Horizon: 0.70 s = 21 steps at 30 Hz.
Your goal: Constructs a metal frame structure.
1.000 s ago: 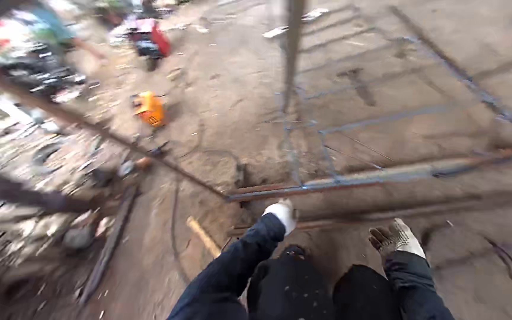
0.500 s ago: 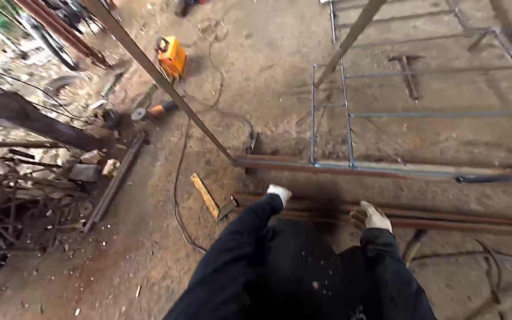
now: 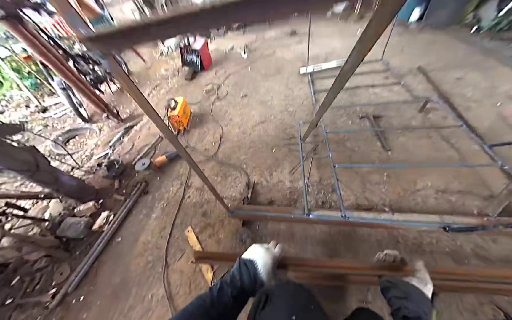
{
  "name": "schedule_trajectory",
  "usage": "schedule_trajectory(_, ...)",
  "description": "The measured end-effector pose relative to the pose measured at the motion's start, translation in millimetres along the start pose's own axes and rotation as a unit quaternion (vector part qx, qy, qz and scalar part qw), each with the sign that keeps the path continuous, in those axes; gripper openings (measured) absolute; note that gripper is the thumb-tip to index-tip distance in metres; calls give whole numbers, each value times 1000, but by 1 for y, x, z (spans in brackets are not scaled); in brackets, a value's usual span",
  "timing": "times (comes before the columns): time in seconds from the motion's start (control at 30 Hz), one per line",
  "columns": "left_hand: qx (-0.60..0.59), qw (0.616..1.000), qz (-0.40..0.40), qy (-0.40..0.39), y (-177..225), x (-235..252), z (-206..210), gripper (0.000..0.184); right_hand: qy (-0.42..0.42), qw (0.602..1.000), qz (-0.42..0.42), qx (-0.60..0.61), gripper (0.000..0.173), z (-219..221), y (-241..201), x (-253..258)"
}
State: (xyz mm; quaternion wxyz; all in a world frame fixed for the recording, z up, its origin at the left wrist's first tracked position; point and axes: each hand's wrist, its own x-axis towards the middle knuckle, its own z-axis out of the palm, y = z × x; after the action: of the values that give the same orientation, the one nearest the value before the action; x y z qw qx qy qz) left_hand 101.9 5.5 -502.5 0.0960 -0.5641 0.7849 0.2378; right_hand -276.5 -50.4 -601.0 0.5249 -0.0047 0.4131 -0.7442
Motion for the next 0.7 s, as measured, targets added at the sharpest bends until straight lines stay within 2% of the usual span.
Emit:
schedule_trajectory(0.07, 34, 998, -50, 4, -28, -19, 1, 76, -57, 996, -12, -66, 45, 29, 12, -44)
schedule_trajectory(0.1, 37, 995, -95, 7, -41, -33, 2, 79, -77, 996, 13, -49, 49, 45, 21, -66)
schedule_trajectory(0.13, 32, 989, -142, 12, -51, -50, 1, 78, -110, 993, 39, -22, 52, 58, 31, -89)
schedule_trajectory(0.2, 16, 977, -212, 22, -70, -97, 8, 68, -237, 969, 74, 9, 60, 70, 44, -124)
schedule_trajectory(0.27, 9, 965, -260, 34, -93, -151, 20, 55, -316, 948, 46, 16, 71, 93, 34, -123)
schedule_trajectory(0.33, 2, 947, -320, 29, -116, -211, 40, 46, -295, 953, 50, 53, 75, 123, 20, -97)
schedule_trajectory(0.4, -20, 923, -384, 34, -130, -272, 64, 48, -249, 961, 92, 71, 61, 150, 30, -86)
schedule_trajectory(0.47, -53, 903, -422, 68, -126, -320, 80, 54, -229, 958, 169, 43, 44, 161, 70, -104)
schedule_trajectory(0.53, -81, 878, -460, 109, -101, -353, 93, 62, -243, 938, 245, -6, 41, 170, 112, -142)
schedule_trajectory(0.63, -110, 839, -507, 165, -44, -384, 114, 65, -338, 871, 345, -90, 45, 178, 159, -195)
schedule_trajectory(0.7, -138, 823, -520, 184, -17, -390, 125, 57, -382, 830, 378, -150, 47, 210, 169, -217)
